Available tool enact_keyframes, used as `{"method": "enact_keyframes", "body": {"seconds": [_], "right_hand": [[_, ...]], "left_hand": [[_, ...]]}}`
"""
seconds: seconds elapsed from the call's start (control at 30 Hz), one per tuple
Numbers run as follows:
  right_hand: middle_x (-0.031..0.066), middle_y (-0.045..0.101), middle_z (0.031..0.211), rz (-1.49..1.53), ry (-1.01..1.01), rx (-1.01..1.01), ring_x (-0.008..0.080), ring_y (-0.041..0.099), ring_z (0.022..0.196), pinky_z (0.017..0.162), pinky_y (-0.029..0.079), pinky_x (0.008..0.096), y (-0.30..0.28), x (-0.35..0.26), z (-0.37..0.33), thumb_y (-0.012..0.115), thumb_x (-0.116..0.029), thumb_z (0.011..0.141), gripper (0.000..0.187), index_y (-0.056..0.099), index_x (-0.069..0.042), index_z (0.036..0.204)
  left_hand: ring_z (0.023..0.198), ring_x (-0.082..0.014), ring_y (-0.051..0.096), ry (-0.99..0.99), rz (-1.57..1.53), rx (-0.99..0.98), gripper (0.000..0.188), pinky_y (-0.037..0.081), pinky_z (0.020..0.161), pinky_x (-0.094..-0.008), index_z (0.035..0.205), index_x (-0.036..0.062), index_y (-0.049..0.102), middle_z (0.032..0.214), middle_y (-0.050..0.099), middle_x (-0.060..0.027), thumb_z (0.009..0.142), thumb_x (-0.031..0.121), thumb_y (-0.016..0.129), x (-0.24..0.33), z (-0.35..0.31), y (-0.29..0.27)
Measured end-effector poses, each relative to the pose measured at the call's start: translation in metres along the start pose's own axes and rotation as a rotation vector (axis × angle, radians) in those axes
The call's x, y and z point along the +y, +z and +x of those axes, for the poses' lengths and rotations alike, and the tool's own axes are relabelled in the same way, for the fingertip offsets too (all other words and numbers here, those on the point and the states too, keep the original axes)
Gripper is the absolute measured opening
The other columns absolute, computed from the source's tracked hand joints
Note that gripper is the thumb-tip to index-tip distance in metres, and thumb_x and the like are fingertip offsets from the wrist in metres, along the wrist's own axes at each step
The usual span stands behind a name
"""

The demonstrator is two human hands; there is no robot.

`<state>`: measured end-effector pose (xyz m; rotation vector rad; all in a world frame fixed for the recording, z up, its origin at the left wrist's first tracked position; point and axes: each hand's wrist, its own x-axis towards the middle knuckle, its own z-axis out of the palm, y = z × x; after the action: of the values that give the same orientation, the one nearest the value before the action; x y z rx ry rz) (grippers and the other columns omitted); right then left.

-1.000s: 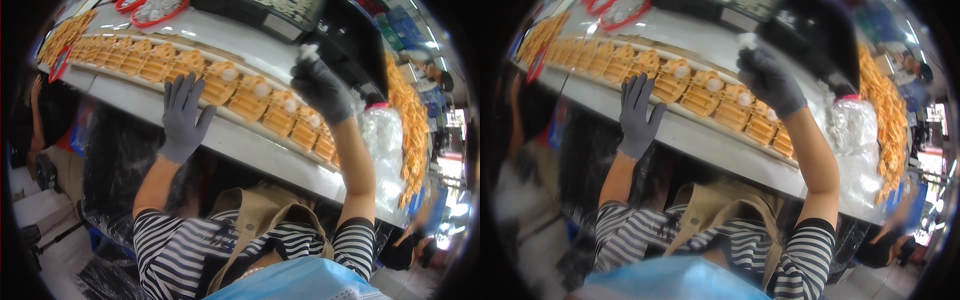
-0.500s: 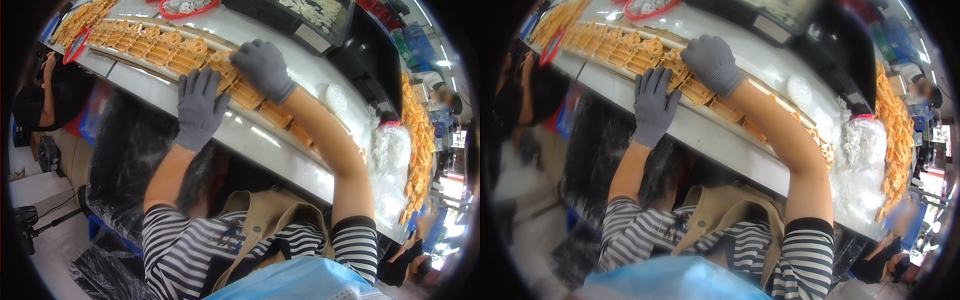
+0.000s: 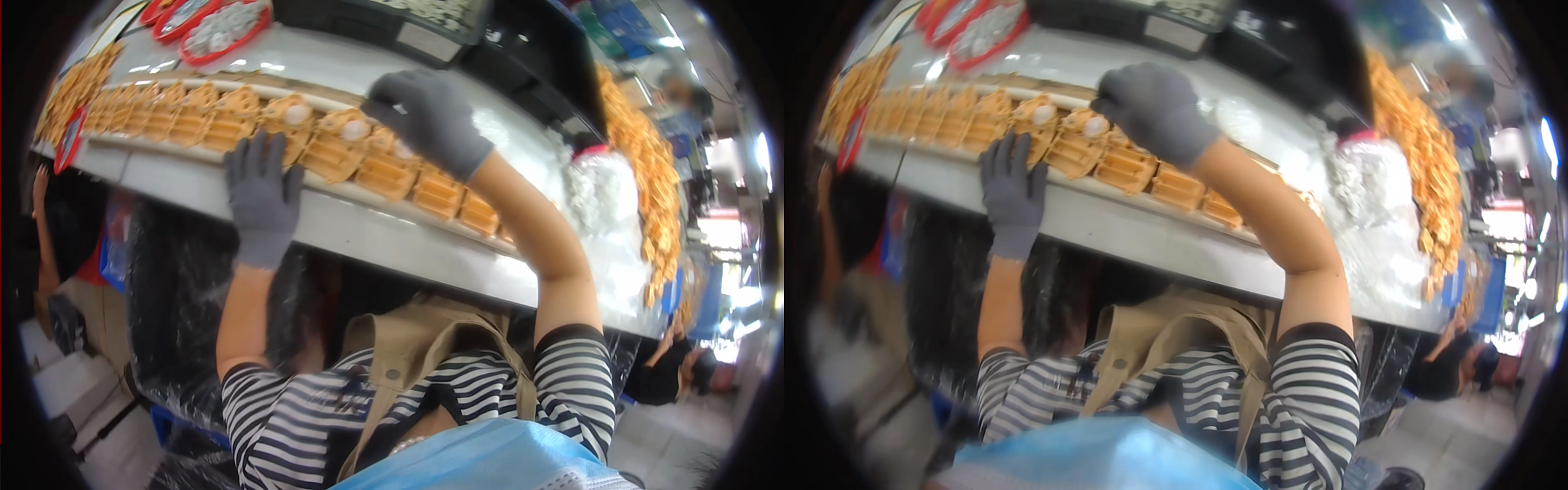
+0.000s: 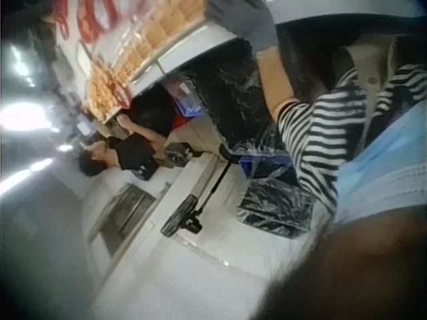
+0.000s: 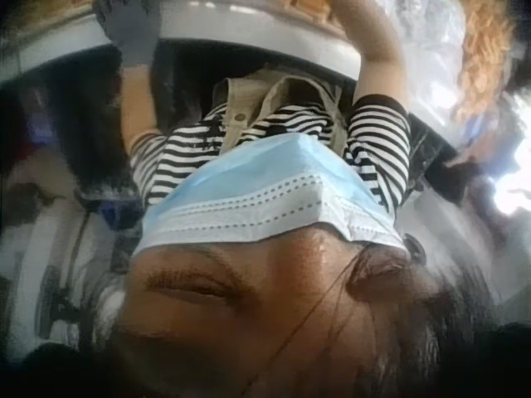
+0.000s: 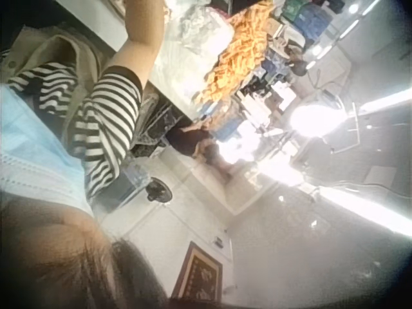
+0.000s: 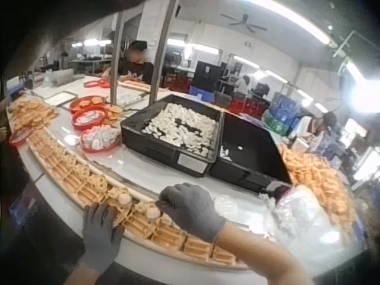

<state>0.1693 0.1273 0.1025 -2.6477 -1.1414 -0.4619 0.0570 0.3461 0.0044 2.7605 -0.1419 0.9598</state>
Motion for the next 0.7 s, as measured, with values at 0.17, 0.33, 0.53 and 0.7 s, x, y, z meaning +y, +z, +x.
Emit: {"method": "enact_keyframes", "body": {"seconds": [0.17,0.33,0.53,0.7], "right_hand": [[0.0107,0.07,0.086,-0.204,0.507,-0.074,0.0267,0.068,0.074,0.066,0.051,0.0362,-0.055,0.11,-0.078,0.06,-0.036,0.091,0.027,0.071,-0.013,0.098],[0.0159,0.069,0.089,-0.5,0.798,-0.291,0.0347,0.066,0.086,0.075,0.05,0.0436,-0.049,0.203,-0.162,0.055,-0.043,0.089,0.034,0.069,-0.016,0.105],[0.0142,0.069,0.089,-0.634,0.874,-0.281,0.0338,0.066,0.086,0.073,0.051,0.0435,-0.021,0.238,-0.191,0.054,-0.04,0.091,0.03,0.069,-0.017,0.101],[0.0147,0.069,0.09,-0.599,0.659,-0.218,0.0318,0.067,0.081,0.07,0.052,0.0405,-0.028,0.216,-0.186,0.055,-0.029,0.091,0.023,0.07,-0.011,0.095]], "left_hand": [[0.119,-0.0393,0.046,-0.002,-0.044,-0.014,0.044,0.031,0.108,-0.0527,0.128,0.0069,0.054,0.128,0.052,-0.0173,0.09,0.03,0.057,0.002,0.004,0.005],[0.118,-0.0392,0.047,0.01,-0.042,0.002,0.044,0.032,0.107,-0.0526,0.127,0.0062,0.053,0.128,0.052,-0.0171,0.09,0.029,0.057,0.004,0.004,0.002],[0.118,-0.0393,0.047,0.022,-0.045,-0.004,0.043,0.032,0.106,-0.0523,0.127,0.0055,0.053,0.128,0.052,-0.017,0.09,0.026,0.058,0.005,0.007,0.006],[0.119,-0.0392,0.047,0.02,-0.024,-0.008,0.043,0.033,0.106,-0.0519,0.128,0.0056,0.053,0.128,0.053,-0.0168,0.089,0.025,0.058,0.004,0.005,0.003]]}}
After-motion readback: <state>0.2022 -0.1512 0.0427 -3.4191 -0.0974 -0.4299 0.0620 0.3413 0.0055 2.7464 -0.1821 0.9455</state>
